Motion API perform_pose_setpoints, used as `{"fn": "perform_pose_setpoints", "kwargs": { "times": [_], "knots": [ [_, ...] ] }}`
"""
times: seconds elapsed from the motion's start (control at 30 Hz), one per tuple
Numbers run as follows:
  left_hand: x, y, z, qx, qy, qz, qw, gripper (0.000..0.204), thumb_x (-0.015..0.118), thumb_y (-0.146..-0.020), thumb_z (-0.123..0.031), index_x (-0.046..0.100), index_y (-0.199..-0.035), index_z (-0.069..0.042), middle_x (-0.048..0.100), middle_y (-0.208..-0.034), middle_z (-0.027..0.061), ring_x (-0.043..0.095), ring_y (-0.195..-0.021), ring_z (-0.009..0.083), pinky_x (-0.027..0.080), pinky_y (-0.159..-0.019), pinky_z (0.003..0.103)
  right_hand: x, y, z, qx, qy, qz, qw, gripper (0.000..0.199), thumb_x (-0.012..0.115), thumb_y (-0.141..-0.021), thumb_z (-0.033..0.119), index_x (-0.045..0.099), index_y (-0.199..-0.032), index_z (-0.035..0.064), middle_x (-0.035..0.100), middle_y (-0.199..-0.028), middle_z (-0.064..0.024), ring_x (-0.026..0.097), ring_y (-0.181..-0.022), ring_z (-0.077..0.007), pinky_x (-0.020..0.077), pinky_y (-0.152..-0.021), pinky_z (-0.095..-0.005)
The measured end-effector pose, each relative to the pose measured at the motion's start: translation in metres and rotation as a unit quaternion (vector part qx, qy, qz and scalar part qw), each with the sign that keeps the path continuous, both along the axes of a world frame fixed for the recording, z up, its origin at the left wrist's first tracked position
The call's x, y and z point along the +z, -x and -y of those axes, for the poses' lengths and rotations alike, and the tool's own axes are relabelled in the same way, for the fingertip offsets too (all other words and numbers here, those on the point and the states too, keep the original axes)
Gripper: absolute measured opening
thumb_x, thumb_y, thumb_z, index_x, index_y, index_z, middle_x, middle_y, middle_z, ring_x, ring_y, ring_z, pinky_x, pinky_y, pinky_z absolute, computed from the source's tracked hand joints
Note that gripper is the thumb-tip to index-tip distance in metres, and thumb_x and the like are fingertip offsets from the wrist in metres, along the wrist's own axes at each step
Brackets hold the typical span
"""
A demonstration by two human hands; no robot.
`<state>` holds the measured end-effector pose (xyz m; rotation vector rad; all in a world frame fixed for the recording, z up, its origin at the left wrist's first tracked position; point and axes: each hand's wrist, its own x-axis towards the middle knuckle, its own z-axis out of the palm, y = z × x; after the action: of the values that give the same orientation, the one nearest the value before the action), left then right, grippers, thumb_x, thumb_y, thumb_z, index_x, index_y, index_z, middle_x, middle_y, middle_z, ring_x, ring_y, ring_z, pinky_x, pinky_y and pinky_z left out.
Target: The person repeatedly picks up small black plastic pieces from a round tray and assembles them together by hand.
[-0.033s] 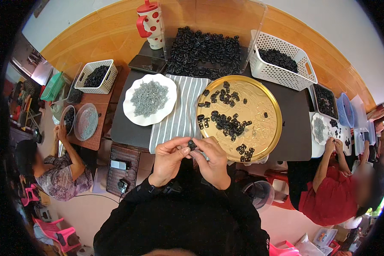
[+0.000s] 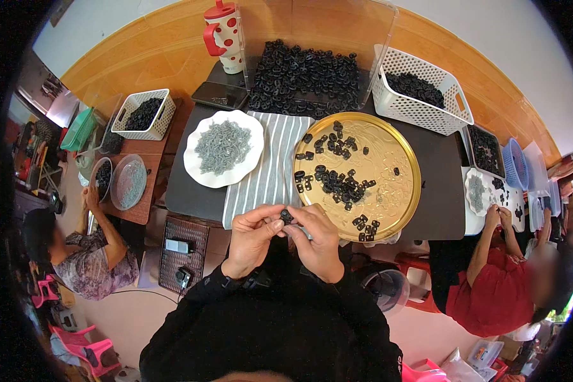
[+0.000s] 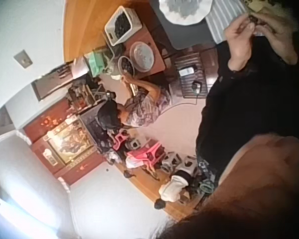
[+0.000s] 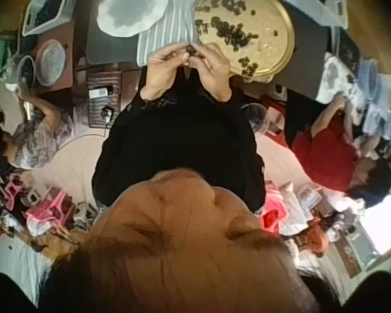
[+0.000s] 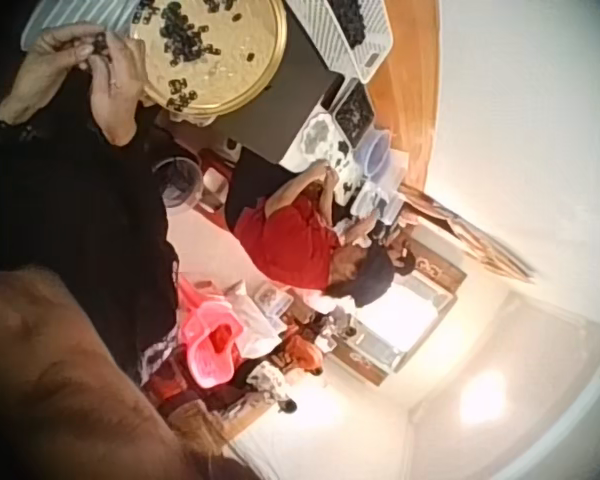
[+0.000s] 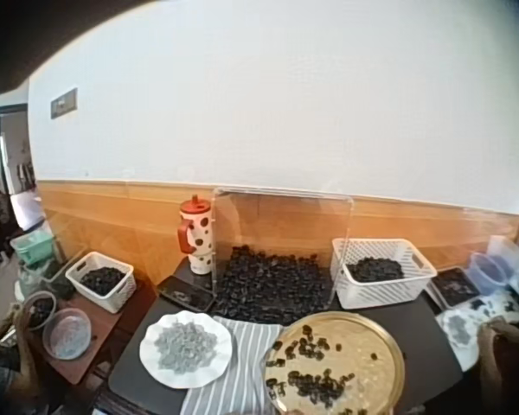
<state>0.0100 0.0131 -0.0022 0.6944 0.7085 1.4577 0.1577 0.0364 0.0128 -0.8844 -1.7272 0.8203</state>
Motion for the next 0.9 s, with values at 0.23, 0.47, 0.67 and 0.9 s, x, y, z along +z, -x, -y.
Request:
{"fn": "perform_pose_setpoints", "kwargs": {
  "times": [0.23, 0.47, 0.67, 0.9],
  "knots": [
    [0.001, -0.001, 0.000, -0.018, -0.005, 0.001, 1.000, 0.030, 0.059, -0.085, 0.009, 0.063, -0.113, 0.001, 0.062, -0.096, 0.0083, 0.061, -0.081, 0.0124, 0.052, -0.071, 0.022, -0.001, 0.000, 0.000, -0.003, -0.014, -0.018, 1.000, 0.037, 0.064, -0.075, -0.011, 0.062, -0.111, -0.0027, 0.060, -0.085, -0.0095, 0.059, -0.074, -0.0170, 0.0460, -0.066, -0.0254],
    [0.002, -0.004, 0.004, -0.012, -0.016, -0.019, 1.000, 0.030, 0.061, -0.085, 0.007, 0.062, -0.114, 0.003, 0.063, -0.094, 0.0085, 0.061, -0.077, 0.0113, 0.052, -0.067, 0.021, 0.002, -0.005, 0.001, 0.020, -0.017, -0.003, 1.000, 0.039, 0.064, -0.075, -0.011, 0.060, -0.113, -0.0021, 0.061, -0.090, -0.0119, 0.058, -0.076, -0.0216, 0.0467, -0.066, -0.0280],
    [-0.002, -0.006, 0.005, 0.015, -0.055, -0.067, 0.996, 0.031, 0.062, -0.084, 0.008, 0.062, -0.114, 0.004, 0.061, -0.091, 0.0085, 0.061, -0.073, 0.0117, 0.053, -0.065, 0.022, 0.002, -0.006, 0.002, 0.023, -0.022, -0.010, 0.999, 0.038, 0.064, -0.075, -0.011, 0.060, -0.112, -0.0023, 0.060, -0.090, -0.0122, 0.057, -0.075, -0.0219, 0.0460, -0.065, -0.0277],
    [-0.004, -0.011, 0.007, 0.029, -0.063, -0.058, 0.996, 0.028, 0.061, -0.084, 0.008, 0.063, -0.111, 0.005, 0.061, -0.092, 0.0098, 0.062, -0.072, 0.0123, 0.053, -0.065, 0.022, -0.002, 0.001, 0.010, -0.018, -0.040, -0.011, 0.999, 0.034, 0.063, -0.077, -0.009, 0.061, -0.110, -0.0021, 0.059, -0.087, -0.0118, 0.054, -0.071, -0.0228, 0.0439, -0.061, -0.0292]
  ]
}}
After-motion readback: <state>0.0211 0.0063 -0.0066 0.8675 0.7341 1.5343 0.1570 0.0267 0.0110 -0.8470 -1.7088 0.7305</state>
